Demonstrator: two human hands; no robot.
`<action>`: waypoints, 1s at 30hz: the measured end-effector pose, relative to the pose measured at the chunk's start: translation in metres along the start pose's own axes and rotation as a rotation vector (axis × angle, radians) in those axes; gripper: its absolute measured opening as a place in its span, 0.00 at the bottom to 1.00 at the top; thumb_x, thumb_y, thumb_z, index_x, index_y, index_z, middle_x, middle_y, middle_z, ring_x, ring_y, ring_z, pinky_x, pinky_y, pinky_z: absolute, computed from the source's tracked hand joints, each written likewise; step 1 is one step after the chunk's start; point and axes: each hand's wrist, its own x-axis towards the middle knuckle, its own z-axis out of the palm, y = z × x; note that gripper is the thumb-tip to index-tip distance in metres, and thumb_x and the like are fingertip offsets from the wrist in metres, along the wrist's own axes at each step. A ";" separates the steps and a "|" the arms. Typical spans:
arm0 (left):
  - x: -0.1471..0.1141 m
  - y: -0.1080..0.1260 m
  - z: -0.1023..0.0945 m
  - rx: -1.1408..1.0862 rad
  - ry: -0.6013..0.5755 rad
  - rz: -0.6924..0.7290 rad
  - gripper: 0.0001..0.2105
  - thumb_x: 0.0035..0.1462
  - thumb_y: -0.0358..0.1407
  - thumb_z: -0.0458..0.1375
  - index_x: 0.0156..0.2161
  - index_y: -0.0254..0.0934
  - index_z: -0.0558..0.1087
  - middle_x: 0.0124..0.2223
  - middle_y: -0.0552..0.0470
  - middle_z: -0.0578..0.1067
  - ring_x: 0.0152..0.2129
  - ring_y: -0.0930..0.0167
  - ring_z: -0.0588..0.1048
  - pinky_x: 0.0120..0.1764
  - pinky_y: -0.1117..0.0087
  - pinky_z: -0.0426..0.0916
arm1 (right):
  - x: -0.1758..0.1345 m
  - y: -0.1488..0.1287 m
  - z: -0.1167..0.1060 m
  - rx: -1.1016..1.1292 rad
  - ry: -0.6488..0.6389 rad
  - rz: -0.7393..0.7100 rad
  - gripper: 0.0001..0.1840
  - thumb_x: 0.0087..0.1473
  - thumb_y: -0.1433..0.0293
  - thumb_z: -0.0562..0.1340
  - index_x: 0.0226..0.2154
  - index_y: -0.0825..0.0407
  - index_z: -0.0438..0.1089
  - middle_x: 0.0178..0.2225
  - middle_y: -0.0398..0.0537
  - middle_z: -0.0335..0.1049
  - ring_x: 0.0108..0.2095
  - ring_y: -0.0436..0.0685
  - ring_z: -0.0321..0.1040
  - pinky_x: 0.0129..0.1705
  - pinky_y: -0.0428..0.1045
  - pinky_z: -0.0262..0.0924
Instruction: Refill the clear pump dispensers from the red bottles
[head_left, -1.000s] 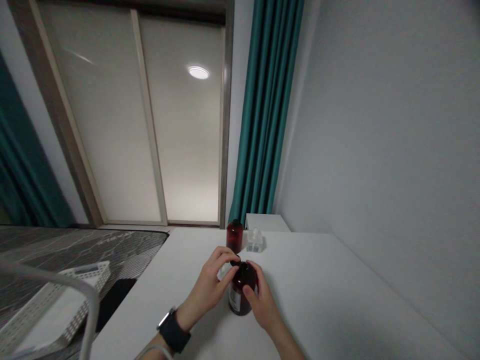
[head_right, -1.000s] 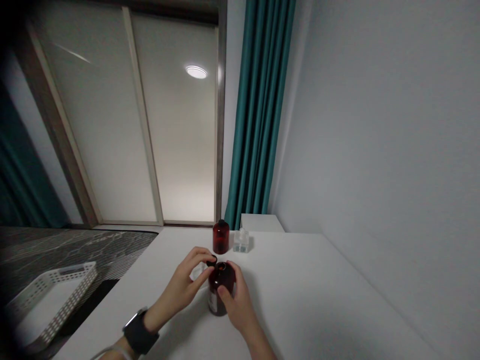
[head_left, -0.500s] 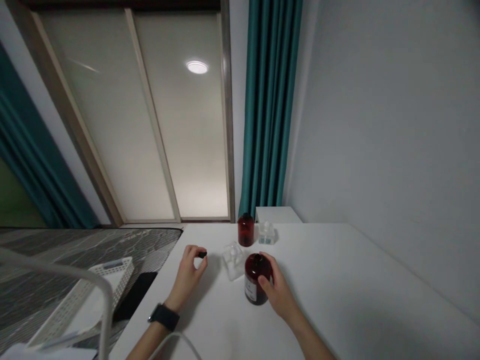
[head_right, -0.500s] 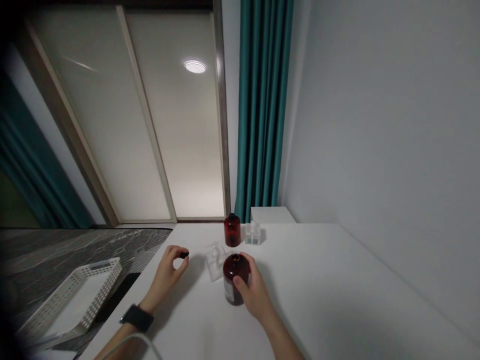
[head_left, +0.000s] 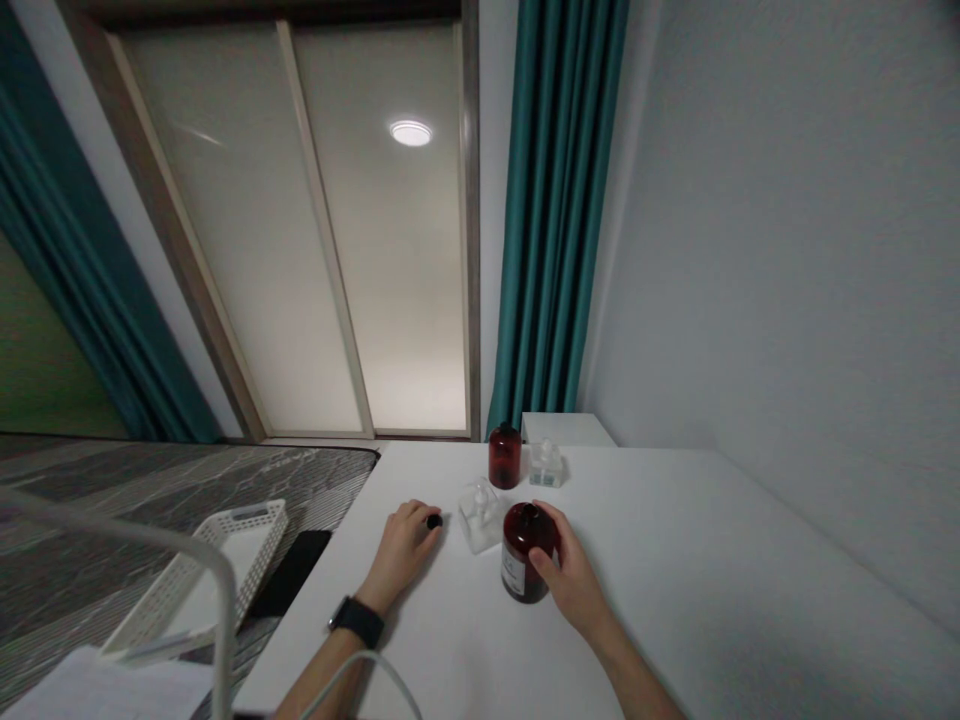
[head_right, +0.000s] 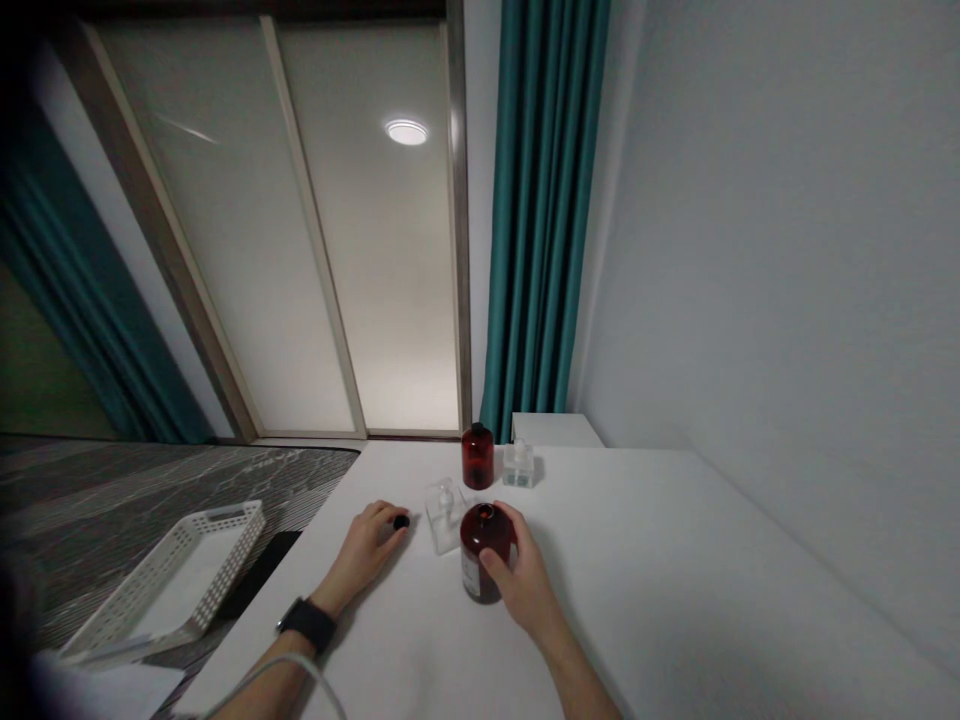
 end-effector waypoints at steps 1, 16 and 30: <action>0.000 -0.001 0.000 0.013 -0.013 -0.006 0.09 0.57 0.34 0.57 0.43 0.40 0.76 0.41 0.47 0.77 0.40 0.62 0.74 0.44 0.60 0.68 | 0.000 0.000 0.000 0.002 0.005 0.001 0.33 0.53 0.53 0.65 0.57 0.50 0.63 0.56 0.57 0.67 0.58 0.67 0.64 0.60 0.62 0.57; -0.002 -0.003 0.004 0.084 -0.079 -0.113 0.20 0.52 0.28 0.60 0.51 0.39 0.71 0.43 0.48 0.77 0.43 0.61 0.73 0.46 0.60 0.64 | 0.007 0.006 -0.002 0.027 0.035 0.039 0.31 0.54 0.54 0.64 0.57 0.49 0.63 0.59 0.56 0.65 0.60 0.67 0.61 0.64 0.64 0.52; -0.001 -0.007 0.006 0.060 -0.057 -0.082 0.13 0.54 0.31 0.59 0.47 0.38 0.74 0.43 0.46 0.77 0.43 0.59 0.73 0.45 0.57 0.66 | 0.042 0.009 -0.033 0.100 -0.105 0.066 0.30 0.52 0.55 0.67 0.54 0.49 0.63 0.54 0.56 0.71 0.54 0.65 0.68 0.59 0.63 0.59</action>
